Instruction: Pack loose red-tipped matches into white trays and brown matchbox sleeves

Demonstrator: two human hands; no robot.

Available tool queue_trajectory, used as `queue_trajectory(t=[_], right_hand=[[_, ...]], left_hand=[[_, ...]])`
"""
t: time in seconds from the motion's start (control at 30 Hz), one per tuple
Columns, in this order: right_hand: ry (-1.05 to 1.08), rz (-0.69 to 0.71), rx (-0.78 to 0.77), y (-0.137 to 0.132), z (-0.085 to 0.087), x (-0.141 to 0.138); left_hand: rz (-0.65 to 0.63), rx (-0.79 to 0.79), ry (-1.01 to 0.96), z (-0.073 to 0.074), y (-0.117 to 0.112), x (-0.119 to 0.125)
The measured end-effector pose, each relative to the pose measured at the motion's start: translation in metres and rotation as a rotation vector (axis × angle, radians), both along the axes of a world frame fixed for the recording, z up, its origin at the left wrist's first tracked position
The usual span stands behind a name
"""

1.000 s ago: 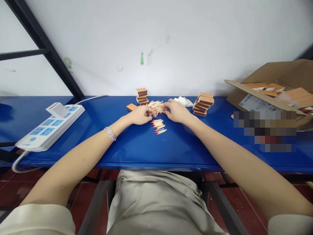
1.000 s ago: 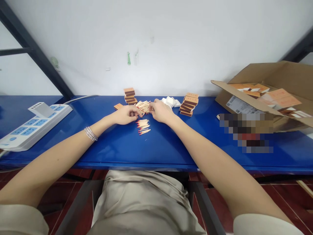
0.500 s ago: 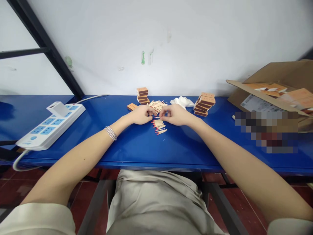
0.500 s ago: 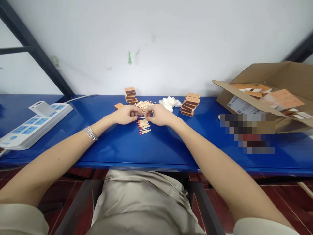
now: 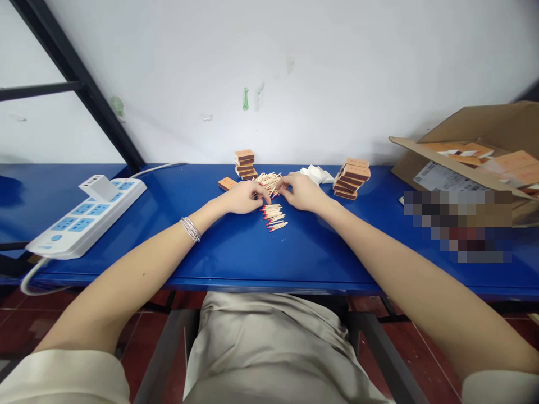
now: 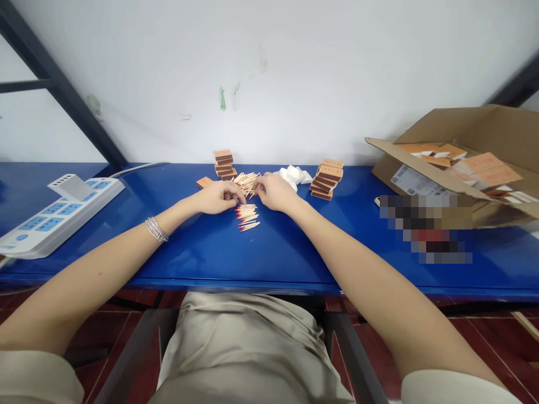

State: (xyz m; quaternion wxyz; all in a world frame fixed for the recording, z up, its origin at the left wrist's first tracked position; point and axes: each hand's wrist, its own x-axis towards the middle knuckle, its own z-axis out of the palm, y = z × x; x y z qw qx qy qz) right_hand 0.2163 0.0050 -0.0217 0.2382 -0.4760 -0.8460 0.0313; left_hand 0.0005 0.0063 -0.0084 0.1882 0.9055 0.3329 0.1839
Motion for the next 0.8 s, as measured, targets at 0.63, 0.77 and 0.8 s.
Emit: queue_trajectory(t=[0.63, 0.77, 0.8], right_hand=[[0.07, 0.166, -0.199, -0.018, 0.014, -0.001], [0.041, 0.031, -0.106, -0.009, 0.013, 0.011], [0.024, 0.003, -0.09, -0.007, 0.013, 0.015]], left_hand=[[0.097, 0.004, 0.013, 0.001, 0.0, 0.001], [0.081, 0.012, 0.008, 0.0, 0.0, 0.001], [0.07, 0.016, 0.005, 0.0, 0.0, 0.001]])
